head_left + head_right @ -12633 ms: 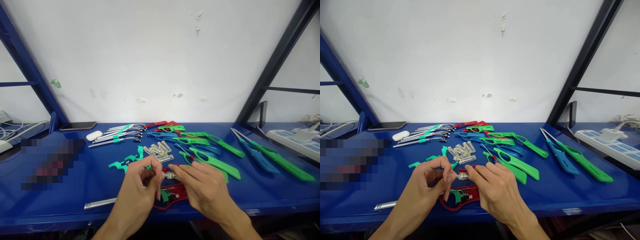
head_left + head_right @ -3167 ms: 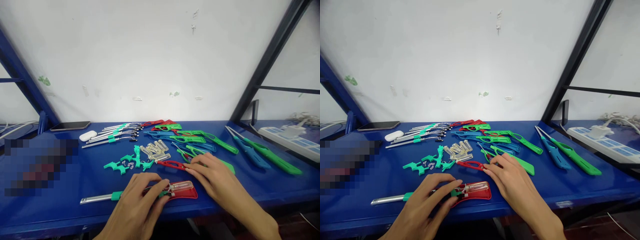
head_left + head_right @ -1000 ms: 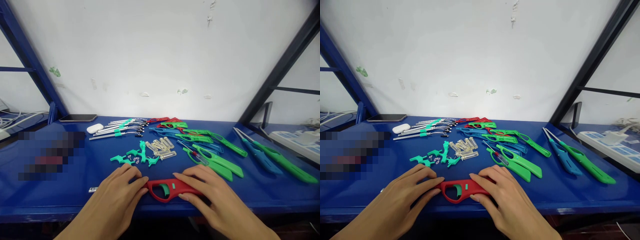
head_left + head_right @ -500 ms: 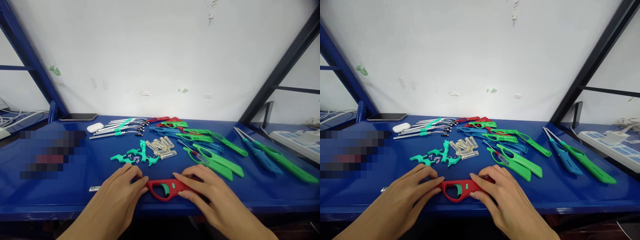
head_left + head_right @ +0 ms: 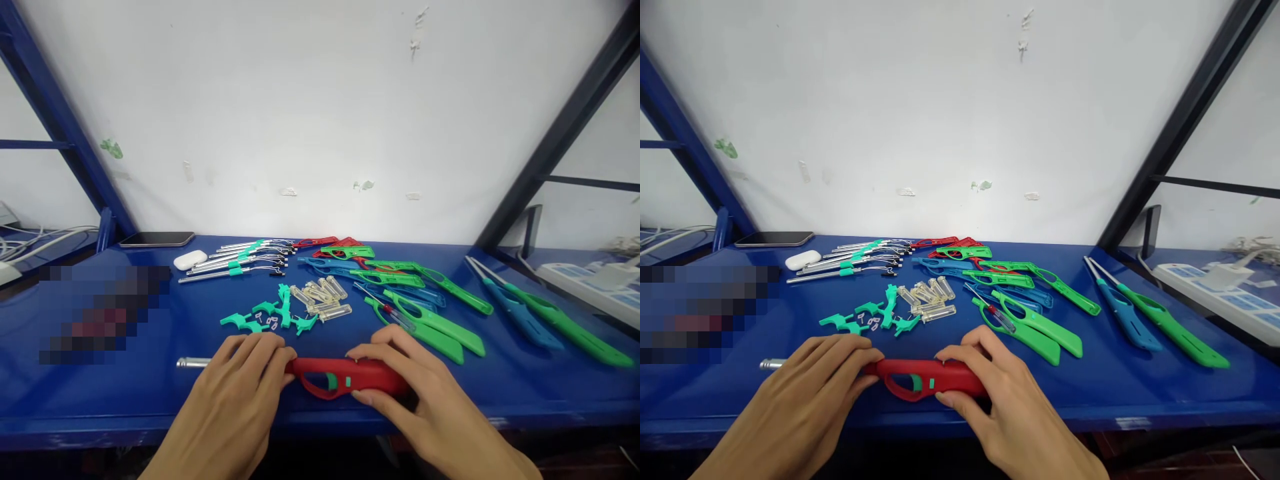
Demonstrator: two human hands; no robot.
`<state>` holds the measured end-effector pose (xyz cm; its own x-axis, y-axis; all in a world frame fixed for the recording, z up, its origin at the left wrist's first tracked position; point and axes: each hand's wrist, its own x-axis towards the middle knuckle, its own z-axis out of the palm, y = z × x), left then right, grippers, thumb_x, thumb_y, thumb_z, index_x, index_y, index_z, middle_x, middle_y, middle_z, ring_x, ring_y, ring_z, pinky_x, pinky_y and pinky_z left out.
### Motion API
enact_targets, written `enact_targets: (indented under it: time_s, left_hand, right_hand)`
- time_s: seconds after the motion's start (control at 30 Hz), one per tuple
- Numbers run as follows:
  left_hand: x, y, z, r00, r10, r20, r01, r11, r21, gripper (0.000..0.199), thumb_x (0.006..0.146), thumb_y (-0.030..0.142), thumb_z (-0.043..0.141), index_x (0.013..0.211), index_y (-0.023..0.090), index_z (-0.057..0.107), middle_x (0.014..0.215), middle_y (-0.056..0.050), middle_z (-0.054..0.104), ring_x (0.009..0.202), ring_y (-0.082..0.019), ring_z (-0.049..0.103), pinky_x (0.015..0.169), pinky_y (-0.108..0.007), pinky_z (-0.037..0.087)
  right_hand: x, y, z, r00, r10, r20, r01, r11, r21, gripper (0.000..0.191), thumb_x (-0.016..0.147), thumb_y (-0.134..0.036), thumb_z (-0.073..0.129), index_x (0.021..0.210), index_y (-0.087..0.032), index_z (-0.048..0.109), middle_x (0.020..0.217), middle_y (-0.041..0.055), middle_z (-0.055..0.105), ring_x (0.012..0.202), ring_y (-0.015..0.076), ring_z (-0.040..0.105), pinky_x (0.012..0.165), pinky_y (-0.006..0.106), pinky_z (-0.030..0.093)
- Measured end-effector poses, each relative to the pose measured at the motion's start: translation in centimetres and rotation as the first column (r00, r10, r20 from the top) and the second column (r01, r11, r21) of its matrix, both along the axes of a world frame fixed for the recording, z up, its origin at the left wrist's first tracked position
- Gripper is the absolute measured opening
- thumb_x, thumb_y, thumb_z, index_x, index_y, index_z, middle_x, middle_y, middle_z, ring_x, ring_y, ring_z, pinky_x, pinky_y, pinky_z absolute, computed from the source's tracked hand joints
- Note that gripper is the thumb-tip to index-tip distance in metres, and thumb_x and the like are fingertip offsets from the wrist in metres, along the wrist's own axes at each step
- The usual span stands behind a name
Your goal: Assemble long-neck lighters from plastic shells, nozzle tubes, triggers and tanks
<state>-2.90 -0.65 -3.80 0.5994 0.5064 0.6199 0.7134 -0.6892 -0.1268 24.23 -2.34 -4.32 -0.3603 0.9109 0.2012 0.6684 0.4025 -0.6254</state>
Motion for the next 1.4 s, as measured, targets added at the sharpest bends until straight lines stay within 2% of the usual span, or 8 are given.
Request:
enact_targets:
  time_s: [0.13,0.37,0.57,0.67,0.8,1.0,1.2,1.4]
  left_hand:
    - [0.1,0.1,0.2,0.997,-0.055,0.055,0.054,0.998,0.017,0.027,0.108,0.005,0.042,0.112,0.017,0.066,0.102,-0.004,0.072,0.092,-0.022,0.065,0.093,-0.038,0.041]
    - [0.4,0.2,-0.1,0.991,-0.089,0.095,0.091,0.996,-0.013,0.026,0.113,0.015,0.042,0.116,0.019,0.067,0.106,-0.003,0.073,0.099,-0.022,0.064,0.098,-0.039,0.039]
    - [-3.5,1.7,1.2,0.999,0.038,-0.021,-0.036,0.997,0.064,0.041,0.114,0.042,0.043,0.138,0.014,0.060,0.128,-0.013,0.070,0.120,-0.031,0.058,0.100,-0.043,0.040]
    - [-4.6,2.1,2.1,0.999,-0.051,0.001,0.051,0.998,0.040,0.024,0.114,0.034,0.045,0.120,0.023,0.066,0.113,-0.003,0.075,0.108,-0.025,0.063,0.095,-0.038,0.042]
    - [-2.9,1.2,2.5,0.985,-0.175,0.012,0.175,0.984,-0.023,0.023,0.115,0.024,0.045,0.112,0.025,0.067,0.098,0.005,0.076,0.091,-0.018,0.066,0.090,-0.033,0.044]
    - [-1.3,-0.2,1.6,0.983,-0.141,0.117,0.155,0.980,-0.122,0.020,0.113,0.020,0.048,0.117,0.023,0.066,0.107,0.001,0.076,0.100,-0.019,0.066,0.101,-0.034,0.039]
    - [-1.4,-0.2,0.7,0.970,-0.174,0.171,0.190,0.978,-0.082,0.023,0.109,0.010,0.053,0.118,0.023,0.070,0.107,0.001,0.076,0.107,-0.019,0.061,0.104,-0.034,0.037]
    - [-0.5,-0.3,1.4,0.992,-0.115,0.048,0.115,0.993,-0.001,0.026,0.113,0.022,0.047,0.115,0.020,0.073,0.104,0.002,0.079,0.099,-0.021,0.068,0.100,-0.037,0.038]
  right_hand:
    - [-0.8,0.1,0.1,0.998,0.030,-0.048,-0.031,1.000,-0.008,0.028,0.104,-0.039,0.068,0.132,-0.037,0.069,0.119,-0.0006,0.069,0.103,0.0162,0.069,0.095,0.026,0.053]
    - [-0.7,0.0,-0.4,0.997,0.066,-0.035,-0.058,0.981,0.184,0.022,0.107,-0.036,0.062,0.118,-0.024,0.077,0.092,0.0024,0.074,0.083,0.0192,0.067,0.076,0.031,0.051]
    - [-0.2,0.1,-0.3,0.996,0.039,-0.081,-0.021,0.976,0.218,0.022,0.107,-0.035,0.060,0.111,-0.025,0.078,0.083,0.0016,0.071,0.075,0.0180,0.065,0.069,0.031,0.048]
    - [-0.1,0.0,-0.5,0.995,0.039,-0.094,-0.019,0.977,0.212,0.023,0.107,-0.038,0.060,0.110,-0.025,0.079,0.081,0.0012,0.070,0.073,0.0176,0.065,0.068,0.030,0.049]
    - [0.3,-0.3,-0.7,0.998,0.031,-0.048,-0.022,0.986,0.166,0.025,0.105,-0.042,0.063,0.114,-0.027,0.080,0.091,0.0033,0.075,0.079,0.0193,0.070,0.070,0.029,0.054]
    - [0.4,-0.4,-0.5,0.997,0.052,-0.055,-0.043,0.988,0.148,0.025,0.104,-0.043,0.064,0.115,-0.031,0.082,0.094,0.0031,0.078,0.084,0.0204,0.074,0.076,0.028,0.060]
    - [0.8,-0.4,-0.6,0.997,0.040,-0.059,-0.029,0.984,0.174,0.027,0.100,-0.045,0.068,0.117,-0.030,0.083,0.098,0.0063,0.081,0.085,0.0238,0.076,0.068,0.028,0.062]
    - [0.8,-0.5,-0.5,0.997,0.074,-0.033,-0.068,0.986,0.153,0.025,0.101,-0.043,0.067,0.116,-0.031,0.083,0.096,0.0050,0.081,0.083,0.0225,0.076,0.073,0.029,0.062]
